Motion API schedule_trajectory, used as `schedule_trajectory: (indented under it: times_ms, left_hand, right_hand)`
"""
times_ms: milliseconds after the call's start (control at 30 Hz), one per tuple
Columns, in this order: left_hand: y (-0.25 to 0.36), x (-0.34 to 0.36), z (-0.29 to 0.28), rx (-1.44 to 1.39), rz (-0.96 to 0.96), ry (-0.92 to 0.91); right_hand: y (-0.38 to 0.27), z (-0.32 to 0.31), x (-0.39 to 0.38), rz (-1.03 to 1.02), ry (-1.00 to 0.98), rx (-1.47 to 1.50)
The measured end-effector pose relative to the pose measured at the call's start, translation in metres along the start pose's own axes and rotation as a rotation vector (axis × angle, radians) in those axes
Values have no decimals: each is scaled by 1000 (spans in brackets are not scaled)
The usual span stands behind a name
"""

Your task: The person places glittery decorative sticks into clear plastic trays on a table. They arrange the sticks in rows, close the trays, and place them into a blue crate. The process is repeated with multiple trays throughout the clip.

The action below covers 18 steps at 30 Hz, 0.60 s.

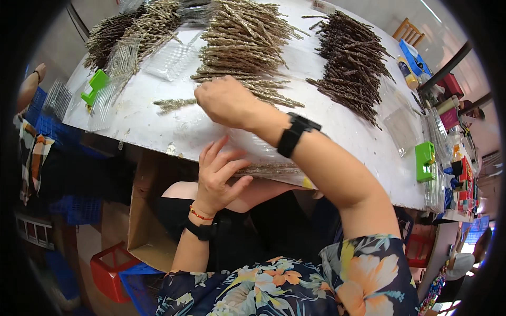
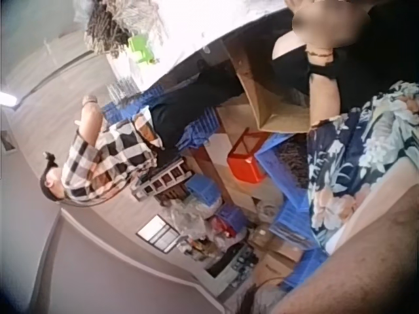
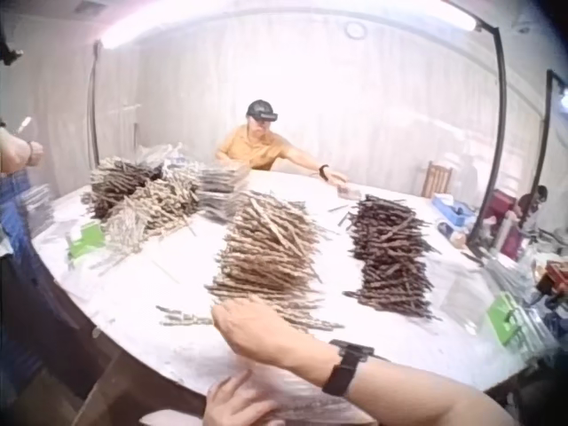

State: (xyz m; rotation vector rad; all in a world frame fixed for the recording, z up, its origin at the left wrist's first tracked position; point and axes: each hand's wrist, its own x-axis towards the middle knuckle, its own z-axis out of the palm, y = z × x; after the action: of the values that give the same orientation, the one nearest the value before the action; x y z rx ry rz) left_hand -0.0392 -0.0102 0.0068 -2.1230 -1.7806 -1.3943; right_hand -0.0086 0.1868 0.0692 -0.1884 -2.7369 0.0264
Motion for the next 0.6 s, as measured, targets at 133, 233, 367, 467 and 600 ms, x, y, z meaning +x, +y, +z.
schedule_trajectory:
  times_ms: [133, 233, 367, 467, 600]
  left_hand:
    - [4, -3, -1, -21, -75, 12]
    - [-1, -9, -4, -145, -125, 78]
    - [-6, -16, -2, -228, -150, 96]
    - [-4, -14, -2, -248, -161, 94]
    - [-3, -12, -2, -240, -168, 85]
  right_hand:
    - [-13, -78, -50, 228, 17, 336]
    - [-6, -107, -104, 235, -131, 393]
    - [-18, -116, -149, 381, -334, 458]
    - [-21, -111, -155, 401, -385, 429]
    - [-24, -100, -151, 398, -366, 410]
